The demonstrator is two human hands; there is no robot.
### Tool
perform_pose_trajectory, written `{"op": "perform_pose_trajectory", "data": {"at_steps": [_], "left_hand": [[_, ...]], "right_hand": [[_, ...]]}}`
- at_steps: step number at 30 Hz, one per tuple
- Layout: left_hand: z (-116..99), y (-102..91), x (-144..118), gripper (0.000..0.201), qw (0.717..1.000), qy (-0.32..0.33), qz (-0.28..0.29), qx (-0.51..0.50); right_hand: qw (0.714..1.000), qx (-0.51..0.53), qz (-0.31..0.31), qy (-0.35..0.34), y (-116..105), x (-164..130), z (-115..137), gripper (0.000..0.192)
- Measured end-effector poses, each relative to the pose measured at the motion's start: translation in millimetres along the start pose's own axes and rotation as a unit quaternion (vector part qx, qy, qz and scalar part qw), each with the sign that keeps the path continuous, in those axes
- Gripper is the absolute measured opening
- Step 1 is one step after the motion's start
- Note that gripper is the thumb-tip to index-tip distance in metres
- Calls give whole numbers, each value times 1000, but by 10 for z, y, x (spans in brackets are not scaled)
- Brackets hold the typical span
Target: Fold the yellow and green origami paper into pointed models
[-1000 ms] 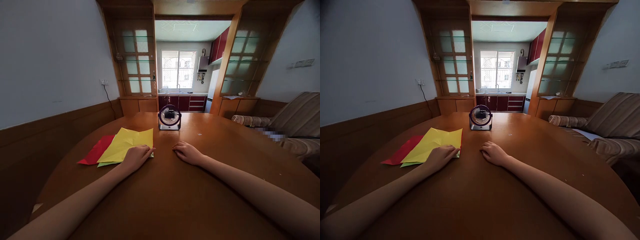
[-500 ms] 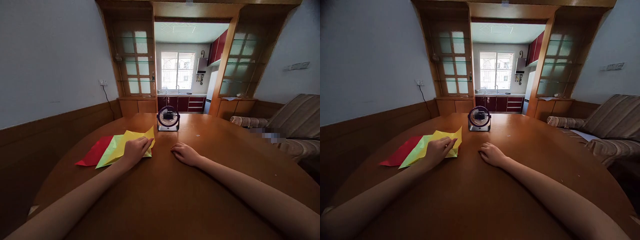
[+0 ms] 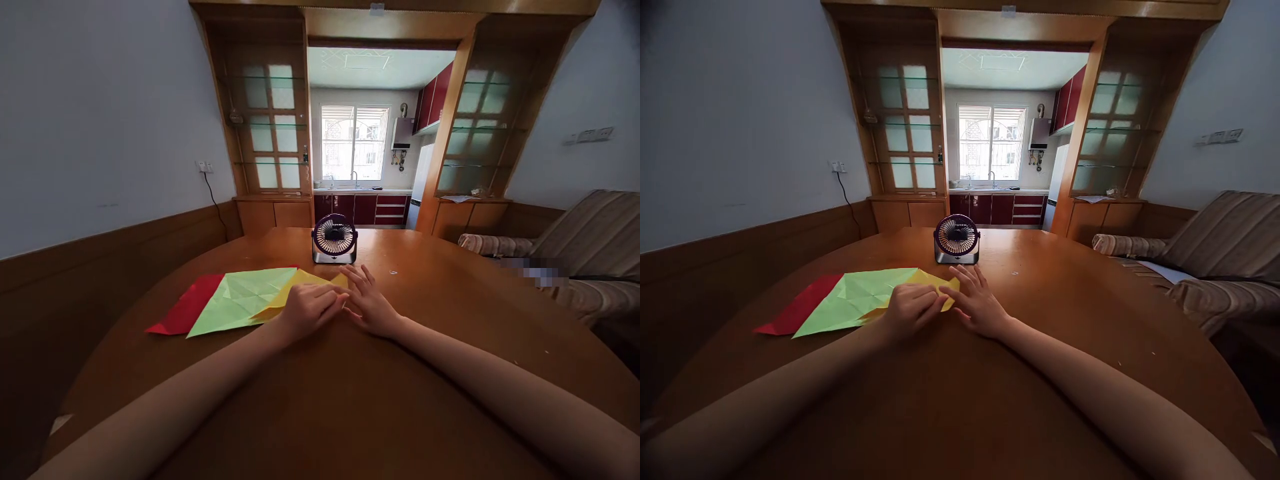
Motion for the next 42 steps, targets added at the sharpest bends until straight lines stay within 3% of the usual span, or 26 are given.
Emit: {"op": "perform_pose_trajectory", "data": {"at_steps": [3,6,11,14,17,21,24,28,33,37,42], "left_hand": [[-83,8,-29,43,997,-18,67,-22],[-50,-66,-79,46,984,-96,136,-62],[290,-297,-290,45,936,-315,91,-129],[555,-364,-529,40,891,-434,121,-56],[725,-325,-754,36,890,-400,214,43],[842,-204,-982,44,865,-408,288,44],[895,-177,-1048,48,861,-405,307,5],[962,-238,-1054,47,877,-356,320,-38],[1030,-286,-1069,46,884,-334,325,-38],[957,-303,-1003,44,896,-326,299,-39],[566,-333,-757,41,912,-234,315,-118]], "right_hand": [[999,-2,16,-31,33,-13,-13,32],[998,28,43,-23,70,-36,-39,25],[992,82,90,34,120,-65,-67,27],[987,93,118,57,127,-64,-65,29],[983,90,143,71,115,-58,-56,32],[983,60,161,71,94,-47,-40,35],[980,21,194,51,84,-36,-29,34],[973,-6,231,21,36,-60,-40,37],[974,21,226,4,-80,-195,-97,35],[976,48,213,-4,-160,-288,-118,35],[977,101,184,31,-196,-326,-134,35]]}}
Point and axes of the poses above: each hand's wrist, its own x-axis towards the middle knuckle, its own y-axis out of the palm, z = x × y, the point moved 2 cm from there along x, towards the middle knuckle, and after that the axes turned 1 degree about -y, right-handed, at the moved point
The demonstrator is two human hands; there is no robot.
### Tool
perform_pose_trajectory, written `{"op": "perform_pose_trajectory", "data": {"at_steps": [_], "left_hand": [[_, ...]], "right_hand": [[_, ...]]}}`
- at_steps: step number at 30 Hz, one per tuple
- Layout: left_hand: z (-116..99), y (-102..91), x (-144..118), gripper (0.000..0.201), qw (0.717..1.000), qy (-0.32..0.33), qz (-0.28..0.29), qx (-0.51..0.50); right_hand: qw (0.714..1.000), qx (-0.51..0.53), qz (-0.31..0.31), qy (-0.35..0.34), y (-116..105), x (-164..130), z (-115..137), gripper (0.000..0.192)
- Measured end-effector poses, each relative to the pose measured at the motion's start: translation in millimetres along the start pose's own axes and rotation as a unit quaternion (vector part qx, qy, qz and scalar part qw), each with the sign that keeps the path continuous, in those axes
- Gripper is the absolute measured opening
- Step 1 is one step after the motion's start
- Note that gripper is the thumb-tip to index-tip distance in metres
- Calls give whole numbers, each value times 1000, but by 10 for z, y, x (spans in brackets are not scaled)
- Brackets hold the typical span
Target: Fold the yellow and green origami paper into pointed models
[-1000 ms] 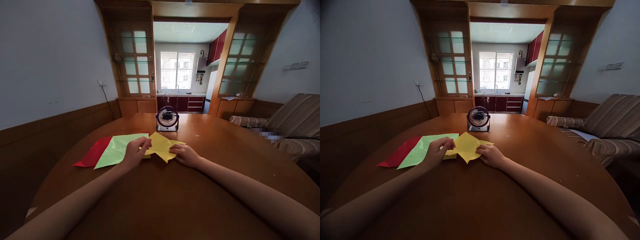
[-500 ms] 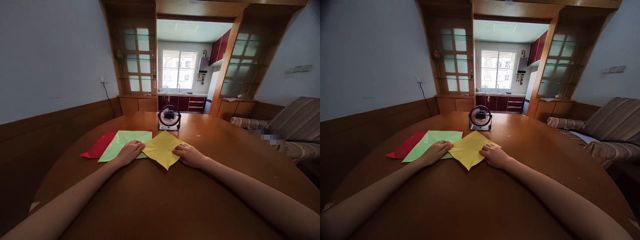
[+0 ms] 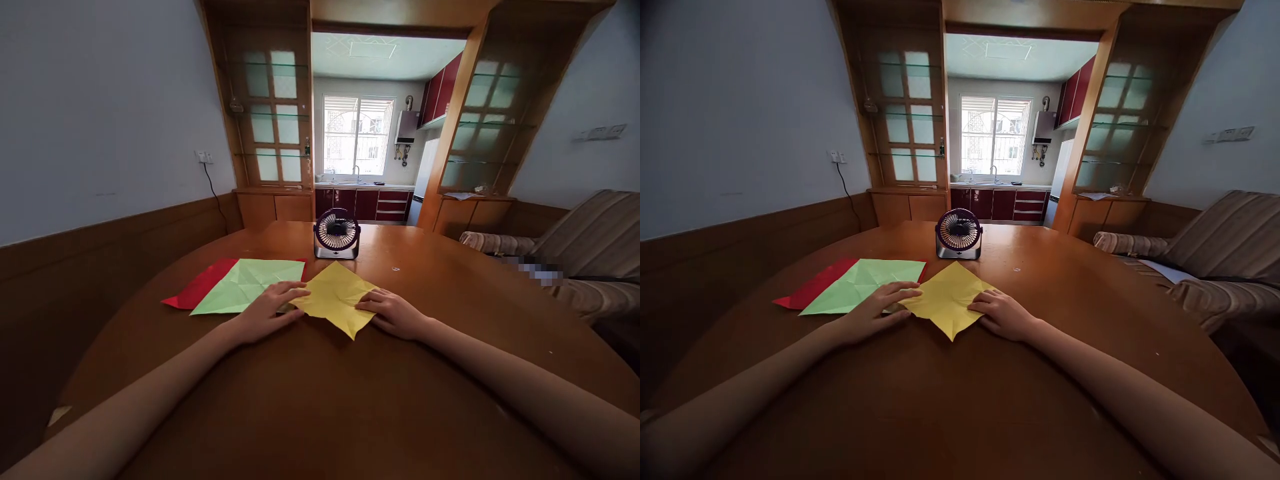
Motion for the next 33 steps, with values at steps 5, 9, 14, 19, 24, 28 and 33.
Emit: {"op": "perform_pose_trajectory", "data": {"at_steps": [5,9,14,19,24,28,33], "left_hand": [[-302,133,34,38,994,104,19,30],[-290,229,47,40,990,127,40,35],[-292,163,15,35,990,115,75,0],[-395,162,100,38,995,64,73,-25],[-531,289,371,47,994,36,70,76],[-557,296,557,61,984,8,153,91],[-576,248,584,70,972,-2,199,124]], "right_hand": [[999,43,-20,-4,6,-44,-15,35],[991,128,32,11,-21,-85,-65,40],[959,259,81,77,-72,-110,-176,45],[966,236,14,100,-2,-97,-184,46],[990,129,9,63,30,-86,-86,38],[991,114,-3,63,-3,-81,-53,35],[991,113,6,66,4,-81,-75,36]]}}
Point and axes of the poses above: each hand's wrist, its own x-axis towards the middle knuckle, its own y-axis out of the palm, z = x × y, the point moved 2 cm from there along x, towards the middle knuckle, and after that the axes turned 1 degree about -y, right-handed, at the moved point
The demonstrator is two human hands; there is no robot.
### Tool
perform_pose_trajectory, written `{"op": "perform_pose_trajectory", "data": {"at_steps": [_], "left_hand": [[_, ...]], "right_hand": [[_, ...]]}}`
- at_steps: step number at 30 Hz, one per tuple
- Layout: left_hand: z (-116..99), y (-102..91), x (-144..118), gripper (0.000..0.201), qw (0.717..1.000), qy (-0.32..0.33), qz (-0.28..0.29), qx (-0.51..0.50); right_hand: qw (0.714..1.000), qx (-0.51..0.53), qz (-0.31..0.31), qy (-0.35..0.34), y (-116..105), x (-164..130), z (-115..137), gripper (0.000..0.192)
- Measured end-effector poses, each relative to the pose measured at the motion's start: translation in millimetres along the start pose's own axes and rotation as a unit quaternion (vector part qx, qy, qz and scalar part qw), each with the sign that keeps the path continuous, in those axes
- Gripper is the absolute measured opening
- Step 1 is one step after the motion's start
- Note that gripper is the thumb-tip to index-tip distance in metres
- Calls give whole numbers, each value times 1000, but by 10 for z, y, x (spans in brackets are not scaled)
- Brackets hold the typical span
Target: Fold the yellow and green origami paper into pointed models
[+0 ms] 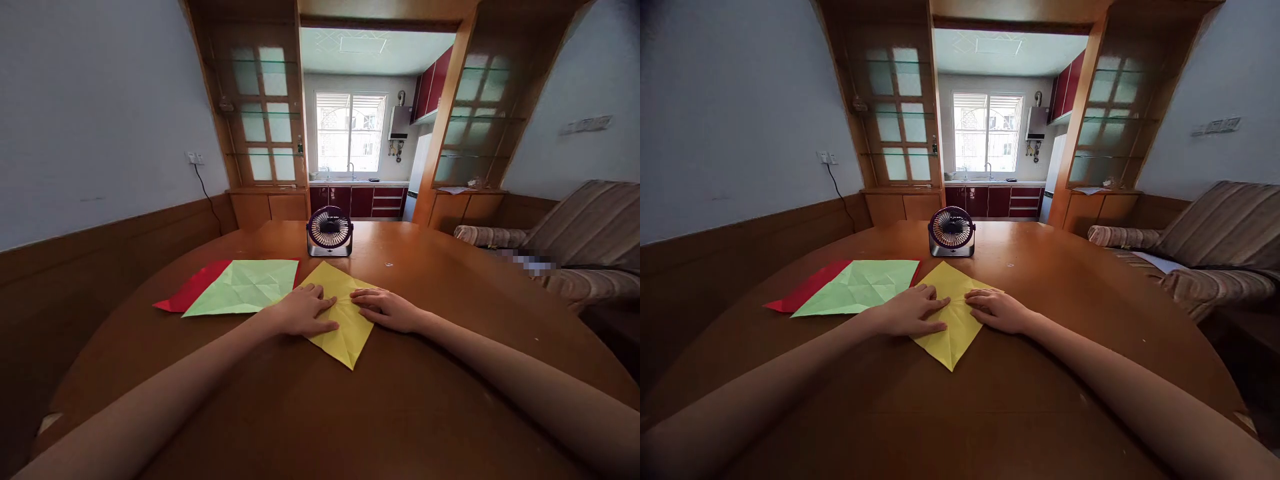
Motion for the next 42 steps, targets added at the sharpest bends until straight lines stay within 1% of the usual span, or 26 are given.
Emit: {"op": "perform_pose_trajectory", "data": {"at_steps": [3,7,11,15,18,22,24,30,42], "left_hand": [[-10,8,-22,72,1000,2,1,20],[17,25,-35,71,1000,-3,1,13],[49,40,-78,66,1000,2,-21,3],[71,67,-114,59,999,14,-40,-4],[83,102,-102,58,998,23,-57,11],[78,159,-83,56,997,24,-75,27],[72,179,-82,56,996,20,-79,30],[64,188,-81,55,995,25,-88,35],[-12,165,-52,55,995,16,-70,64]], "right_hand": [[1000,2,0,11,-18,-4,-29,36],[1000,5,-8,19,-51,-14,-61,35],[1000,0,-19,13,-48,-15,-75,34],[999,-30,-29,-3,-37,-2,-32,30],[997,-68,-19,-16,-36,14,20,28],[993,-116,1,-15,-25,51,79,36],[993,-114,9,-11,-5,82,113,40],[995,-88,37,11,91,157,193,45],[997,-68,21,33,110,138,215,46]]}}
Point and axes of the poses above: each hand's wrist, its own x-axis towards the middle knuckle, its own y-axis out of the palm, z = x × y, the point moved 2 cm from there along x, towards the middle knuckle, and after that the axes turned 1 degree about -y, right-handed, at the moved point
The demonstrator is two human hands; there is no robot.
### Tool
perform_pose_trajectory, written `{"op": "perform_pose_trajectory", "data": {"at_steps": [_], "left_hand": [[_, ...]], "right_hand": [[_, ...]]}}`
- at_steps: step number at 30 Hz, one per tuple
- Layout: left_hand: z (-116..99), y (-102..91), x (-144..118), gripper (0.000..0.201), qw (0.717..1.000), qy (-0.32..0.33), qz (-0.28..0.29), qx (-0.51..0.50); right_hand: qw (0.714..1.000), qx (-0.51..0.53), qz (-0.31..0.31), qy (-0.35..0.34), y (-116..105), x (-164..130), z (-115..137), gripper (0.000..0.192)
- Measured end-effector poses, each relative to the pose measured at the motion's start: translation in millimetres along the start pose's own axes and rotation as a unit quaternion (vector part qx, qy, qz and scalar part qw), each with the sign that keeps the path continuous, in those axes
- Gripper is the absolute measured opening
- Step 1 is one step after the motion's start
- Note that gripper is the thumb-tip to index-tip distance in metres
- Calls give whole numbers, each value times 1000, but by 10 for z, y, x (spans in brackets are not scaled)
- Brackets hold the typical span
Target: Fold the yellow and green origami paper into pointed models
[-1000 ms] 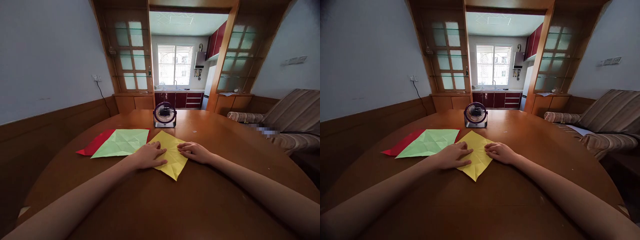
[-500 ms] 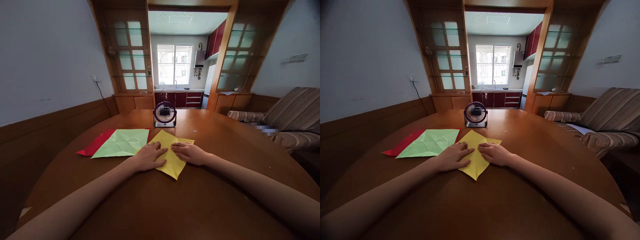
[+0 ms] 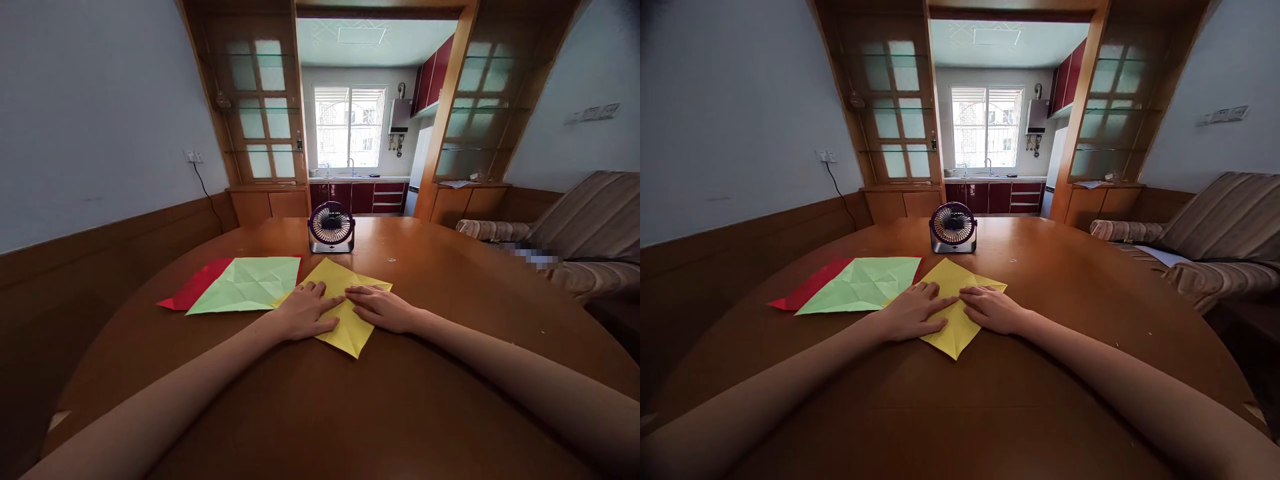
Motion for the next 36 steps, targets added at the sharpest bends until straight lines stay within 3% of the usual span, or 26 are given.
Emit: {"op": "perform_pose_trajectory", "data": {"at_steps": [5,9,16,24,36], "left_hand": [[7,4,21,55,1000,-11,0,-14],[20,-5,10,54,1000,2,-10,-19],[63,-35,-23,49,999,24,-48,7],[164,9,-118,51,998,12,13,-55],[234,-104,-238,49,997,-9,35,-75]], "right_hand": [[999,24,4,48,64,-22,-105,60],[997,23,49,63,112,-56,-215,73],[996,29,78,44,130,-93,-319,72],[994,26,82,68,78,-94,-243,79],[996,21,65,50,40,-174,-349,77]]}}
Point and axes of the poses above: each hand's wrist, its own x-axis towards the middle knuckle, its own y-axis out of the palm, z = x × y, the point moved 2 cm from there along x, towards the middle knuckle, and after that the axes turned 1 degree about -y, right-handed, at the moved point
